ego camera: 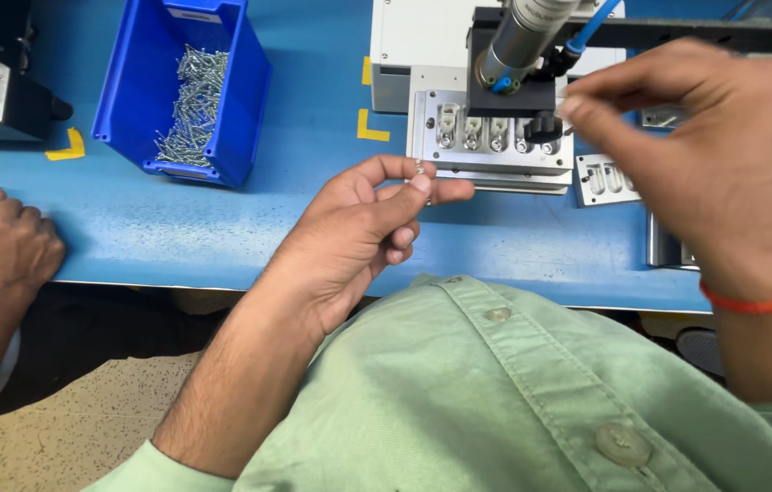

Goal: The person picks small metal screws from a blue bin and places them into slots on a white fixture mounted on a workbench. The person repeatedly opens and closes the fixture, inserts screws one at a time, and uses a pneumatic press to secure them. The process is repeated multiple times throughout the clip.

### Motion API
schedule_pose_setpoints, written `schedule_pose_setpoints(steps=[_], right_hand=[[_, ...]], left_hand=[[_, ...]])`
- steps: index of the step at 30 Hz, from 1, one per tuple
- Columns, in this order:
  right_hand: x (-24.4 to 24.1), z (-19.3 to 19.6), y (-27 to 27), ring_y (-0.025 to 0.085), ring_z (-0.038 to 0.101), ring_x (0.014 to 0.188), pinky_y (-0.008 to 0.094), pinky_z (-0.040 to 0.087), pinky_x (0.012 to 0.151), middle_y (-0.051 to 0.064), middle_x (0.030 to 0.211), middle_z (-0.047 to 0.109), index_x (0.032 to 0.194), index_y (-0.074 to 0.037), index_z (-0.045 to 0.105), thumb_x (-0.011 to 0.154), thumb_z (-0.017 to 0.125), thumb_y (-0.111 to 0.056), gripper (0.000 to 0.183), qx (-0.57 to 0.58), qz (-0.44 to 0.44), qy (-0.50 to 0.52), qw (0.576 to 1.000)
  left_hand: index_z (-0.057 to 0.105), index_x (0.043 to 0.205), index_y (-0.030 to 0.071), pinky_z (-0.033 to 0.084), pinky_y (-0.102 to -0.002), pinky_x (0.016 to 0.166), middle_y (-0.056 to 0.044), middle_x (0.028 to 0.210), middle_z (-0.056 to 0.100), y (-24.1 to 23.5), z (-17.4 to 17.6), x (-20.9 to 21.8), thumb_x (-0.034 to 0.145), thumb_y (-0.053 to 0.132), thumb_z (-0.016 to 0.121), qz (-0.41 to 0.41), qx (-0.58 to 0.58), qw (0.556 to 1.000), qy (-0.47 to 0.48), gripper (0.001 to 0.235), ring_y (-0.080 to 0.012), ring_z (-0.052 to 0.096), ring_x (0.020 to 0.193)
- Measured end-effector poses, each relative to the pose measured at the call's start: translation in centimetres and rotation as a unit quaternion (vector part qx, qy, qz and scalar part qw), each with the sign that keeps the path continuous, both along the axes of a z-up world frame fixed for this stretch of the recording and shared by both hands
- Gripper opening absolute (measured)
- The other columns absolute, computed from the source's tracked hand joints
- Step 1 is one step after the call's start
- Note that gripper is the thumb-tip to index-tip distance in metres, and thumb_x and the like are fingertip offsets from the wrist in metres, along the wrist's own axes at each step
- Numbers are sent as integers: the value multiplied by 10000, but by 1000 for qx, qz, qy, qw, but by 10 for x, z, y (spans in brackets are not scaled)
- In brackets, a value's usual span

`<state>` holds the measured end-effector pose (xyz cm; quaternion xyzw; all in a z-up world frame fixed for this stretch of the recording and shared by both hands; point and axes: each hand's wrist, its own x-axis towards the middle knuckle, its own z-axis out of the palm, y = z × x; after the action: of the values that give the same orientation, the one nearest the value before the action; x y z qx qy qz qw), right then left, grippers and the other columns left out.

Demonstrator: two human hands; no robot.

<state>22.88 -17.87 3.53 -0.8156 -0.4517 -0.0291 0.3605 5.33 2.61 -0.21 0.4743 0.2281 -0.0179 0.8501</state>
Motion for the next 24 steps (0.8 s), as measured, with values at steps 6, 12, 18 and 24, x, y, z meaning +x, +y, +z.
schedule_pose_setpoints(steps=[6, 12, 18, 24], right_hand=[[-35, 21, 28, 138, 684, 927, 298, 563, 814, 46, 1004, 720, 1132, -100, 772, 910, 766, -120, 222, -35, 124, 87, 988], [-37, 19, 33, 130, 697, 945, 296, 582, 838, 10, 982, 707, 1064, -135, 807, 927, 787, -171, 142, -68, 142, 93, 983], [-37, 16, 27, 127, 694, 960, 282, 588, 845, 11, 1013, 694, 1021, -110, 784, 919, 791, -149, 109, -57, 146, 88, 984], [-40, 17, 18, 131, 687, 985, 273, 571, 862, 31, 1032, 689, 1033, -74, 767, 914, 782, -105, 124, -16, 130, 80, 988]], left_hand=[[632, 1145, 52, 383, -177, 526, -72, 1007, 796, -7, 9, 8, 977, 181, 660, -59, 63, 996, -26, 214, -19, 443, 586], [650, 1120, 58, 338, -179, 501, -63, 921, 804, -11, 7, 9, 961, 184, 683, -87, 74, 993, -39, 205, -6, 426, 560], [630, 1102, 43, 351, -171, 497, -98, 994, 778, -14, -1, 8, 967, 164, 697, -84, -46, 995, -20, 194, -20, 397, 547], [614, 1111, 46, 380, -169, 506, -138, 1116, 734, -15, -11, 11, 988, 151, 682, -70, -197, 977, -36, 175, -23, 409, 563]])
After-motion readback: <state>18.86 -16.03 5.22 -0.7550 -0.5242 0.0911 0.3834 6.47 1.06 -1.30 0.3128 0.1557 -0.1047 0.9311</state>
